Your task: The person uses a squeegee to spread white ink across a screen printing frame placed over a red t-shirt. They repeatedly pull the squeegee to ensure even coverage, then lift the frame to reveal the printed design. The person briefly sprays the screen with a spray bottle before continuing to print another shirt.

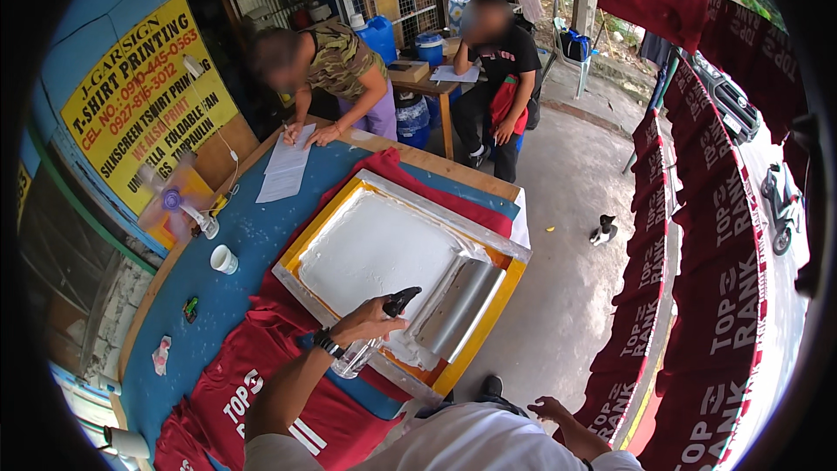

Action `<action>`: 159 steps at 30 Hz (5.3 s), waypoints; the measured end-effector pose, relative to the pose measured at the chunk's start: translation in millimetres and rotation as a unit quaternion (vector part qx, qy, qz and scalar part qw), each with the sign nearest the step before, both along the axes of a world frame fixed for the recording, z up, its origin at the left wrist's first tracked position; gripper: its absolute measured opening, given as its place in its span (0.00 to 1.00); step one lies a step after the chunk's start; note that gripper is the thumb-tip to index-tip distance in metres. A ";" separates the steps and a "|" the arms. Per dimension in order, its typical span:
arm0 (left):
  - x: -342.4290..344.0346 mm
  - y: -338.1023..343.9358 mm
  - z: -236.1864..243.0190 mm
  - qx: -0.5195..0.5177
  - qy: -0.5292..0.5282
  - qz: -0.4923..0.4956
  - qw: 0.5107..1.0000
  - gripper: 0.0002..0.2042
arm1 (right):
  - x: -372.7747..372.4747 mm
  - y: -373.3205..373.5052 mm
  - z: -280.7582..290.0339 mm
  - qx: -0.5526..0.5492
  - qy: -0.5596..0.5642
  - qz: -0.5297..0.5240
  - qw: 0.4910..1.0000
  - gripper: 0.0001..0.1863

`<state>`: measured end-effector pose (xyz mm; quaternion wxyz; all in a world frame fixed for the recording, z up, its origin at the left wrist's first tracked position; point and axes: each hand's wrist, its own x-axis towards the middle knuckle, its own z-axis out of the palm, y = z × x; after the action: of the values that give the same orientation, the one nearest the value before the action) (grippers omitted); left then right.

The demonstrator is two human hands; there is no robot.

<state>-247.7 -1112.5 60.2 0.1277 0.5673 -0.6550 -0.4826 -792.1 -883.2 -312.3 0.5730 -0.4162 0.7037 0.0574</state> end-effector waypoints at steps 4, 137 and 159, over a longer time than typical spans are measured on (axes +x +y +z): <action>16.8 42.6 7.0 0.024 0.065 0.021 0.997 0.20 | -3.0 -6.5 -3.5 0.005 0.017 0.012 1.000 0.43; -1.8 132.8 -58.5 -0.019 0.111 0.221 0.969 0.16 | 150.6 -136.3 526.4 -0.658 -0.544 0.170 0.493 0.30; -17.0 142.6 -37.9 -0.068 0.182 0.280 0.940 0.19 | 99.6 -271.3 517.0 -0.209 -0.348 0.424 0.810 0.66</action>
<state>-264.7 -969.9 22.4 0.4131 0.6202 -0.4665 -0.4764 -692.5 -1154.5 204.7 0.5978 -0.7746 0.2064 -0.0024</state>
